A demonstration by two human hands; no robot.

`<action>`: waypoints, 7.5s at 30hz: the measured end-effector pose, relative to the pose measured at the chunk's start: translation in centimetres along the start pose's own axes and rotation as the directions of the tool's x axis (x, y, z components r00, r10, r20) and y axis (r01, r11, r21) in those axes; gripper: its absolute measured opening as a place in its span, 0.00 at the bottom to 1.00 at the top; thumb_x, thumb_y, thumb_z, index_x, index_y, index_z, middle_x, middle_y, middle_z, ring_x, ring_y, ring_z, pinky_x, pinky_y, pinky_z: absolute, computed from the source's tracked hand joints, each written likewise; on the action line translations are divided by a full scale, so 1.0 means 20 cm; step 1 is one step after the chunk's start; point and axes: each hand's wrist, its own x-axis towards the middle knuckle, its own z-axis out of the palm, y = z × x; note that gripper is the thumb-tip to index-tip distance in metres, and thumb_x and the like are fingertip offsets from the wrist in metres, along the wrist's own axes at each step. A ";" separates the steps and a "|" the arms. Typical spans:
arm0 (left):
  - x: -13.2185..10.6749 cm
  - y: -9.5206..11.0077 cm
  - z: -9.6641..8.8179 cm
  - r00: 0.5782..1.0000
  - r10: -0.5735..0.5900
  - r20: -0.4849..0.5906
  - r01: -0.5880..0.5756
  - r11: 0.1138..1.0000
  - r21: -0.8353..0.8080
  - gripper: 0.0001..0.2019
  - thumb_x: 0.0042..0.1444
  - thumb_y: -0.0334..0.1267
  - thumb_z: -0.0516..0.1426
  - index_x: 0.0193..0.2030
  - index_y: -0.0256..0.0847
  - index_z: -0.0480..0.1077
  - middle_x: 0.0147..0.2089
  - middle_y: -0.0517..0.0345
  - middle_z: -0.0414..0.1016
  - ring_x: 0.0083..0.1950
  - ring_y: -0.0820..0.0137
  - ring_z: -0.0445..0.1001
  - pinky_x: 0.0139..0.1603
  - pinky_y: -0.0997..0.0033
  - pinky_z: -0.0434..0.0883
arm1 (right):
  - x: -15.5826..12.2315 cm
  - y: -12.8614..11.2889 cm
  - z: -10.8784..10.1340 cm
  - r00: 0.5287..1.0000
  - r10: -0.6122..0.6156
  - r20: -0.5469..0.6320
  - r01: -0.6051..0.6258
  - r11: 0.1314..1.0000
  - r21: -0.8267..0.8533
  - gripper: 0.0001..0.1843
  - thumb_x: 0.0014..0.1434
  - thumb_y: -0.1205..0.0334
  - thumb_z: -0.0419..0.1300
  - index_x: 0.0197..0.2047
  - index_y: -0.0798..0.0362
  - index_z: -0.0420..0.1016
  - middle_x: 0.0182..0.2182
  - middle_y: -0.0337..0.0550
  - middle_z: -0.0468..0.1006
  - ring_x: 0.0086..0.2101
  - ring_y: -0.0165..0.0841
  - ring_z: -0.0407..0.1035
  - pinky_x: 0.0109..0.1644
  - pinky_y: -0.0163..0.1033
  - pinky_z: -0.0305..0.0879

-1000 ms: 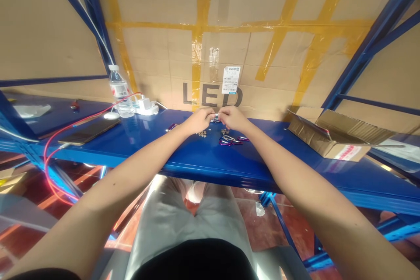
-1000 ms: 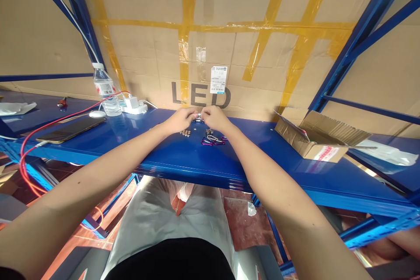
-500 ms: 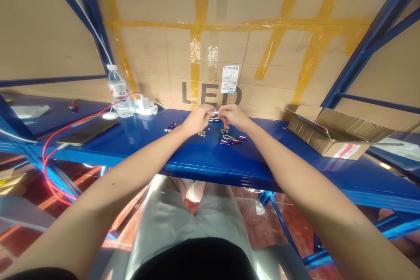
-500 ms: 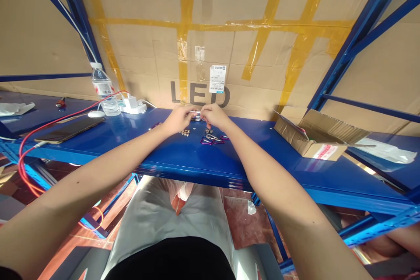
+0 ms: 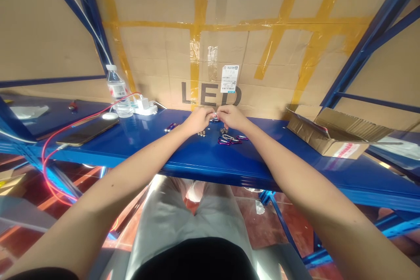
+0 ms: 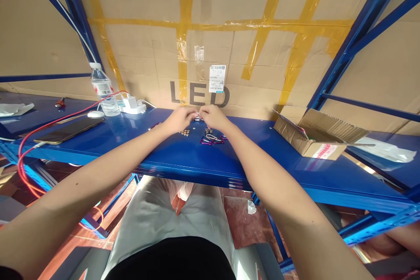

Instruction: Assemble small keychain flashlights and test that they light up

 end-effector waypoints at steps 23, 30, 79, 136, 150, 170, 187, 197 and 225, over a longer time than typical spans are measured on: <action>0.00 0.06 -0.03 0.991 -0.131 -0.040 0.133 0.989 0.059 0.09 0.68 0.37 0.54 0.43 0.39 0.76 0.43 0.49 0.82 0.44 0.59 0.77 0.46 0.63 0.69 | -0.04 -0.01 -0.28 0.806 0.466 0.365 -0.344 0.870 -0.352 0.11 0.56 0.62 0.71 0.27 0.57 0.77 0.26 0.44 0.79 0.25 0.28 0.68 0.27 0.35 0.65; 0.00 0.00 -0.03 0.976 -0.216 0.001 0.215 0.974 0.067 0.10 0.68 0.39 0.54 0.43 0.39 0.76 0.45 0.48 0.82 0.45 0.58 0.77 0.47 0.61 0.70 | -0.01 -0.03 -0.14 0.760 0.532 0.372 -0.272 0.781 -0.562 0.06 0.52 0.68 0.71 0.29 0.57 0.77 0.22 0.37 0.71 0.24 0.28 0.63 0.28 0.34 0.61; 0.03 0.09 -0.05 0.894 -0.407 0.186 0.421 0.622 -0.660 0.06 0.64 0.33 0.58 0.43 0.36 0.76 0.37 0.50 0.82 0.21 0.79 0.59 0.20 0.74 0.55 | 0.01 -0.01 -0.03 0.995 -0.002 -0.100 0.029 0.965 0.262 0.05 0.66 0.72 0.58 0.38 0.53 0.71 0.20 0.35 0.72 0.19 0.30 0.73 0.18 0.31 0.64; 0.02 0.10 -0.02 0.868 -0.440 0.230 0.438 0.462 -0.771 0.03 0.60 0.29 0.65 0.38 0.29 0.77 0.34 0.45 0.83 0.35 0.63 0.86 0.42 0.65 0.84 | -0.01 0.00 -0.06 0.976 -0.211 -0.046 0.178 0.908 -0.378 0.10 0.60 0.77 0.54 0.35 0.52 0.69 0.35 0.46 0.79 0.36 0.37 0.69 0.38 0.38 0.58; 0.03 0.12 -0.03 0.840 -0.494 0.226 0.466 0.441 -0.767 0.02 0.58 0.27 0.65 0.36 0.29 0.77 0.30 0.47 0.83 0.34 0.66 0.85 0.46 0.64 0.84 | -0.01 0.00 -0.04 0.961 -0.271 0.047 0.254 0.810 -0.528 0.11 0.59 0.77 0.56 0.40 0.52 0.69 0.42 0.49 0.79 0.41 0.40 0.71 0.39 0.39 0.62; 0.03 0.08 -0.04 0.876 -0.438 0.201 0.431 0.524 -0.735 0.08 0.59 0.34 0.68 0.43 0.33 0.78 0.35 0.50 0.82 0.32 0.67 0.83 0.35 0.67 0.80 | 0.02 0.02 -0.05 0.962 -0.169 -0.213 0.157 0.985 -0.070 0.05 0.62 0.70 0.53 0.38 0.49 0.64 0.31 0.40 0.75 0.34 0.36 0.71 0.40 0.41 0.66; 0.04 -0.02 -0.08 0.854 -0.520 0.025 0.374 0.579 -0.724 0.05 0.57 0.28 0.67 0.40 0.33 0.79 0.33 0.52 0.82 0.29 0.73 0.77 0.31 0.72 0.72 | 0.05 0.05 -0.09 0.960 0.136 -0.245 -0.106 0.986 0.132 0.04 0.61 0.67 0.59 0.37 0.50 0.67 0.29 0.41 0.78 0.23 0.32 0.68 0.31 0.40 0.67; 0.03 0.01 -0.05 0.919 -0.394 -0.009 0.276 0.661 -0.697 0.10 0.52 0.29 0.69 0.42 0.35 0.82 0.37 0.52 0.84 0.37 0.69 0.79 0.46 0.65 0.76 | -0.01 -0.02 -0.04 0.995 -0.094 -0.046 0.085 0.982 -0.168 0.11 0.66 0.58 0.59 0.35 0.53 0.79 0.35 0.46 0.84 0.34 0.37 0.74 0.41 0.41 0.67; 0.03 0.02 -0.07 0.868 -0.434 0.241 0.315 0.106 -0.943 0.40 0.65 0.70 0.45 0.47 0.32 0.80 0.46 0.35 0.84 0.48 0.55 0.83 0.46 0.61 0.78 | -0.03 -0.10 0.13 0.986 -0.142 -0.087 0.137 0.989 -0.060 0.15 0.61 0.69 0.55 0.37 0.52 0.85 0.42 0.48 0.84 0.39 0.39 0.75 0.46 0.46 0.72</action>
